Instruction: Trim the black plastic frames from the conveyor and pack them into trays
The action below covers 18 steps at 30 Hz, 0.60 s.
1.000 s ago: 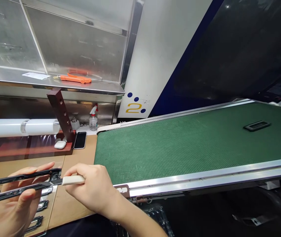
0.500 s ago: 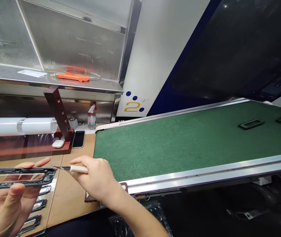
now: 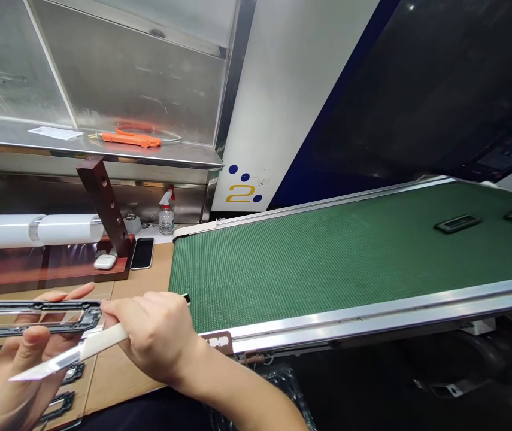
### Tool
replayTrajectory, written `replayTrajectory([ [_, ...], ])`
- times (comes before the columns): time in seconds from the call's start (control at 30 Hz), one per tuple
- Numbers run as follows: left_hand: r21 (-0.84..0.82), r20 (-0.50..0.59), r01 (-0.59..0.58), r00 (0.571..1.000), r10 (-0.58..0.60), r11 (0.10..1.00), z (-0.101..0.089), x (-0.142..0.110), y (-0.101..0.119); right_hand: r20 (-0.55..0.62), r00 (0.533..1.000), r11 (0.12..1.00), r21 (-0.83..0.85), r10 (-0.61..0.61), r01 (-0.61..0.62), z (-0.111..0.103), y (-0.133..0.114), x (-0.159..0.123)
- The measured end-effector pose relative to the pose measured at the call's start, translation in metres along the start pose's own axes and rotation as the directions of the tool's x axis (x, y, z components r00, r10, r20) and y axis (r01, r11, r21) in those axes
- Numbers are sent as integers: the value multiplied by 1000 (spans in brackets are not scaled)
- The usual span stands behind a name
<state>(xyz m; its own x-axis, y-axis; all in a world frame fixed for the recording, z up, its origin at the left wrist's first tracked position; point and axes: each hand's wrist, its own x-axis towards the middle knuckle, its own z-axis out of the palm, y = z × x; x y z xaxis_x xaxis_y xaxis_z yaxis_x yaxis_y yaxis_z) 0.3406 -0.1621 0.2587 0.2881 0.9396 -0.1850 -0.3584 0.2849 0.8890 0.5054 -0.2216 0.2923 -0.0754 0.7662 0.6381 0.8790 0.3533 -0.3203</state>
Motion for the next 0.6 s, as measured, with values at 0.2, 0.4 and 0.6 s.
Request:
replayTrajectory([
  [0.2, -78, -33, 58, 998, -61, 995, 9, 4, 2, -36, 992, 971, 211, 124, -113, 9, 1, 1],
  [0.4, -49, -64, -50, 997, 47, 998, -8, 15, 6, 411, 730, 311, 710, 546, -632, 17, 10, 4],
  [0.6, -36, -131, -25, 991, 20, 999, -39, 23, 12, 500, 603, -56, 796, 622, -603, 50, 27, 4],
])
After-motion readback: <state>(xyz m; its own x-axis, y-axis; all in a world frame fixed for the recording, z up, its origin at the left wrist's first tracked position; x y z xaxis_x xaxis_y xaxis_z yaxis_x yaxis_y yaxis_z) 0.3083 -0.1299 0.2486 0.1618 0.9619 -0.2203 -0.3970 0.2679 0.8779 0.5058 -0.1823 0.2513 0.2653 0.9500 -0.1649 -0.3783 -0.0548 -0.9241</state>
